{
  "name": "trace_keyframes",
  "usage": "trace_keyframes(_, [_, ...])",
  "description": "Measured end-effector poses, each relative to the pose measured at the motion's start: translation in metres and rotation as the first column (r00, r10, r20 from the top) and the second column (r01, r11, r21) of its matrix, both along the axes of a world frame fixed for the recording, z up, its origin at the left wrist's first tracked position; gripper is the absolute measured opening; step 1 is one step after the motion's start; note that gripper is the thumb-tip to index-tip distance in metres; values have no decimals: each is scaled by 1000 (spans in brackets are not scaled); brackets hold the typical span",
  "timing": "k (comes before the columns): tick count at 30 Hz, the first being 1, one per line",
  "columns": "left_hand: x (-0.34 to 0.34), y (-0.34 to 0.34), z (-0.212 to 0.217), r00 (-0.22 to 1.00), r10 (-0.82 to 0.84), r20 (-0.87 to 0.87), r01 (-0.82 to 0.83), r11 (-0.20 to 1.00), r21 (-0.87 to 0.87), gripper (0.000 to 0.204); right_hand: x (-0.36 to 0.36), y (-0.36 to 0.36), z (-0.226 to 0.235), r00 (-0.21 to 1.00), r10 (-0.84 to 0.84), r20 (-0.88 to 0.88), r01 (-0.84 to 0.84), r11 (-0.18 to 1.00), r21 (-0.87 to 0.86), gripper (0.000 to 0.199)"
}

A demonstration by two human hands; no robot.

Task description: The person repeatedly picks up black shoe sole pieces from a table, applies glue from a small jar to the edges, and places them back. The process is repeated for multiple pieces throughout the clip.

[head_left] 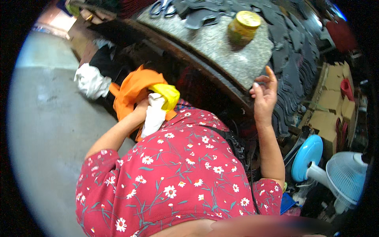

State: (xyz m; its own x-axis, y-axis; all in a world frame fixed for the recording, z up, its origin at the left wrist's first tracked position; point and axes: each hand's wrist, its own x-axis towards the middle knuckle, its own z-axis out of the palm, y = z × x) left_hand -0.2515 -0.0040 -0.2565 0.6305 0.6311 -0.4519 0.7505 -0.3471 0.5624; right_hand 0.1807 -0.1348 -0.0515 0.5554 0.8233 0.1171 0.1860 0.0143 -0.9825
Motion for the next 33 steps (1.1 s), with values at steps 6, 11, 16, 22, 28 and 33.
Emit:
trace_keyframes(6, [3,34,9,994,-9,-107,6,1000,-29,46,-3,0,2,1000,17,10,-17,999,34,63])
trace_keyframes(11, [-7,41,70,987,-79,-138,72,996,-56,45,-4,-1,3,1000,2,-24,-1,998,56,60])
trace_keyframes(16, [-11,40,88,976,-68,-208,75,997,27,44,-2,-2,2,998,25,-50,-21,997,68,59])
trace_keyframes(22, [17,19,62,969,-22,-246,77,973,218,43,-3,-1,2,996,32,-86,-26,997,73,57])
trace_keyframes(28, [45,38,55,972,14,-232,48,964,261,42,-3,0,2,998,26,-59,-23,998,50,57])
trace_keyframes(33, [53,49,64,971,21,-237,43,965,260,42,-3,0,0,996,25,-80,-20,998,63,57])
